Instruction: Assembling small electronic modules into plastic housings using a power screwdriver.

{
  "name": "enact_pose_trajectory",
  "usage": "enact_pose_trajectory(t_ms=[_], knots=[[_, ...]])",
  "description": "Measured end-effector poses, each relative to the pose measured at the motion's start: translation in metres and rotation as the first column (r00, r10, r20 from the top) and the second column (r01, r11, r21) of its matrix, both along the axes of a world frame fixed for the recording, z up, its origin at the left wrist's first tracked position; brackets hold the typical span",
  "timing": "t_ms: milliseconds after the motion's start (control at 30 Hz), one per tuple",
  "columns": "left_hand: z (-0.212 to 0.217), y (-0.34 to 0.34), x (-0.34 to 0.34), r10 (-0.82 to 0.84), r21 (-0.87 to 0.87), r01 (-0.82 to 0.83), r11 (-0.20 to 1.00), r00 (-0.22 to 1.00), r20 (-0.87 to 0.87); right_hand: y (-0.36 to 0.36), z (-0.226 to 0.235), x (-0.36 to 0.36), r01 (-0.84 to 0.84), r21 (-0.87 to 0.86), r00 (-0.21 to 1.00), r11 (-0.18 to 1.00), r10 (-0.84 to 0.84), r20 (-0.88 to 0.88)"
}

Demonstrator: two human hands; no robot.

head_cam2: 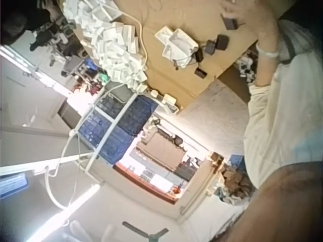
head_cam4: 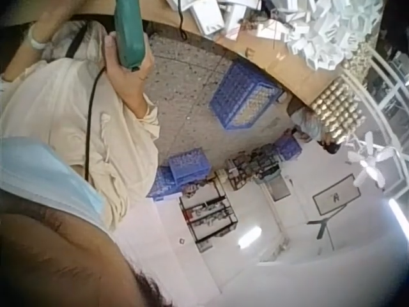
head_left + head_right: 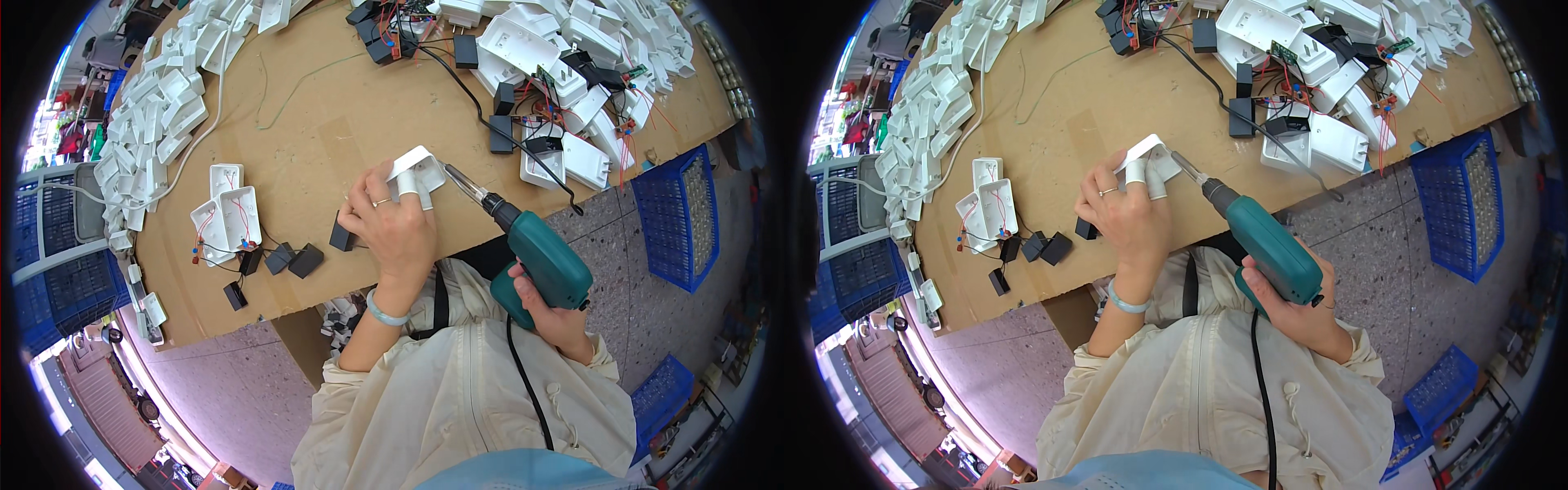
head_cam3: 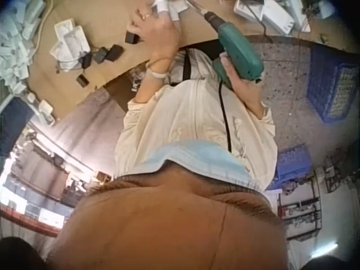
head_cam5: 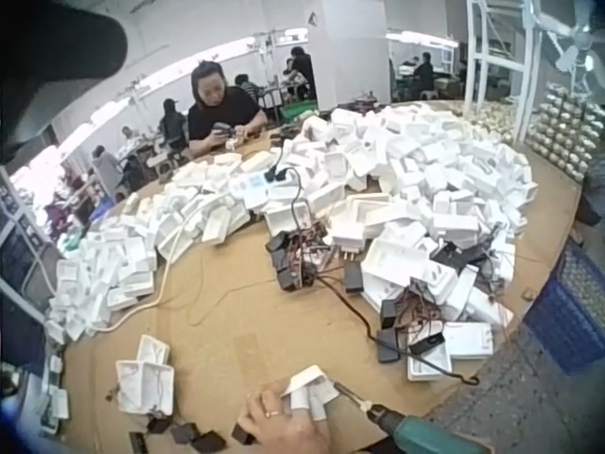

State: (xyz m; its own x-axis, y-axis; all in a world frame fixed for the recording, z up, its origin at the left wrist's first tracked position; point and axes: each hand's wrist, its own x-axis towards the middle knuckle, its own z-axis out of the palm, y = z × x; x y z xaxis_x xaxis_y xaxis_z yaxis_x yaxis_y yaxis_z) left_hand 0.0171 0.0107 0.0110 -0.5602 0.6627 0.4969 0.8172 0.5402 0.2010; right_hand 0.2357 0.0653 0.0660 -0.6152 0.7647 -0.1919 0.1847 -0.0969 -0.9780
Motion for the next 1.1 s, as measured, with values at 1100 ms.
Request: enact_pose_trajectory(t_ms=[1100], knots=[[0.009, -0.036, 0.001, -0.205, 0.238, 0.152, 0.959, 0.955, 0.214, -0.006, 0.003, 0.014, 0.006, -0.021, 1.0, 1.0, -0.006, 0.001]])
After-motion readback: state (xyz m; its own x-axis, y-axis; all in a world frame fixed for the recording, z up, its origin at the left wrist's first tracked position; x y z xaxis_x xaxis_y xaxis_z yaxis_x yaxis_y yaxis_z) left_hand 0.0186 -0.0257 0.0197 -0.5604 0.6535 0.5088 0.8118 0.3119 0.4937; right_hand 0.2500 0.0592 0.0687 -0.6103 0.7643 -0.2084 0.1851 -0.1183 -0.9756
